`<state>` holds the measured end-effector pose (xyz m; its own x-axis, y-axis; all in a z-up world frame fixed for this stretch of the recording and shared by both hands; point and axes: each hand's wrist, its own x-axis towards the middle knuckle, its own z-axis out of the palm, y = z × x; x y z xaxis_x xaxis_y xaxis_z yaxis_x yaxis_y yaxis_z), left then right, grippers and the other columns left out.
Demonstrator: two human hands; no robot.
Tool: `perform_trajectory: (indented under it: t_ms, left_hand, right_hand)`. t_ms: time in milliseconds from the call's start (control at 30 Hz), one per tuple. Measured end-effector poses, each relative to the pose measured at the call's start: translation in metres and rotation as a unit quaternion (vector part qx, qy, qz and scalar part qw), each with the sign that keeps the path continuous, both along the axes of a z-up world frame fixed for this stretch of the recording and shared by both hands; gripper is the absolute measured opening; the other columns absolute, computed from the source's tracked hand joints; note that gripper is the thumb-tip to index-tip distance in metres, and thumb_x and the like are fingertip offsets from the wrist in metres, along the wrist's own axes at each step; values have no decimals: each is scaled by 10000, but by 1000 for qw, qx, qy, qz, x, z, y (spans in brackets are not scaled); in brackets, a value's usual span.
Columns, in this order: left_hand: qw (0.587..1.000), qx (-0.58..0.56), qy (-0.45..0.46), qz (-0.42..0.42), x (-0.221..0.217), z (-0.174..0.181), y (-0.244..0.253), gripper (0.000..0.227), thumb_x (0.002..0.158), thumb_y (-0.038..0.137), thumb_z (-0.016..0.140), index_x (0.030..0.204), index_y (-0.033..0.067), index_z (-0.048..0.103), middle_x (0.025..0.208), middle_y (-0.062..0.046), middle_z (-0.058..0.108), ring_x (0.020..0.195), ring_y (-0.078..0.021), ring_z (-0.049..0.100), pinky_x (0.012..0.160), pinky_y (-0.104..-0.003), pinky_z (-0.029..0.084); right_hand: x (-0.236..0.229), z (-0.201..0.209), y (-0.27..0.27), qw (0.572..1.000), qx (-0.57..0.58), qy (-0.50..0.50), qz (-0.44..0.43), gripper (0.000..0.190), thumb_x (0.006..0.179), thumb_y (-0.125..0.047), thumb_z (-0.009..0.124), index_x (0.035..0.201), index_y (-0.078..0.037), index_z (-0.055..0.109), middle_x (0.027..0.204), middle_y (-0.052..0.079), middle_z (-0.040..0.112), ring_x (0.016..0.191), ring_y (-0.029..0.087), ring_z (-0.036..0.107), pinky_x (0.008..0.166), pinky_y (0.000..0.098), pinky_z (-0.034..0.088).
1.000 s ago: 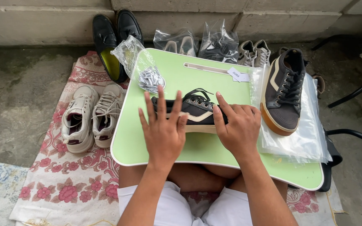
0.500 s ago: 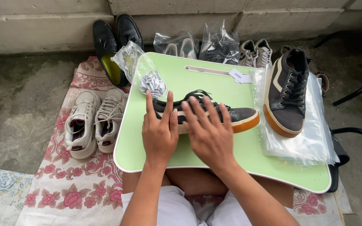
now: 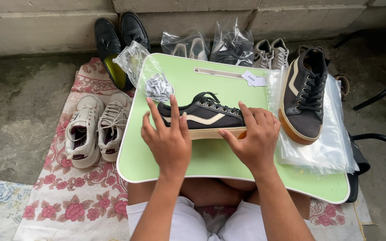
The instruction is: The person rubs their hands along the sides and back of a black sneaker, turns it over, and then places it next to a second sneaker on a green table.
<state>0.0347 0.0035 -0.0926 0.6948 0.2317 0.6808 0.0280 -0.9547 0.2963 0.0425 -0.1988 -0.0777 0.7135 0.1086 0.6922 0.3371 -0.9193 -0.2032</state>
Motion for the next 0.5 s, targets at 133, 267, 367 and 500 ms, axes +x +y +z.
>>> perform_trajectory:
  t_ms: [133,267,367,500]
  left_hand:
    - [998,18,30,-59,-12,9,-42,507,1068,391,416,1548,231,453,1629,-198,328,1460,-546,244,1074,-765,126]
    - [980,92,46,-173,-14,-4,-56,528,1085,495,253,1604,417,195,1708,89,124,1579,-307,67,1209,-637,-5]
    - [989,66,55,-122,-13,5,-29,525,1077,487,298,1596,443,234,1704,40,149,1554,-381,99,1186,-667,99]
    - [991,-79,43,-99,-6,12,2,527,1059,456,476,1553,273,451,1625,-285,237,1395,-632,322,1008,-722,423]
  right_hand:
    - [6,3,-2,1000,-11,5,-1,611,927,-607,684,1263,-99,728,1006,66,663,1038,269,614,980,468,393]
    - [7,11,-8,999,-36,18,17,374,1093,-341,465,1302,-149,709,1004,33,662,1039,230,618,952,405,388]
    - [8,14,-8,998,-26,48,29,408,1118,-341,386,1327,-170,692,1019,21,663,1053,214,610,956,400,377]
    - [20,18,-8,997,-1,66,42,387,1073,-441,508,1242,-190,750,963,10,707,1006,212,656,922,428,414]
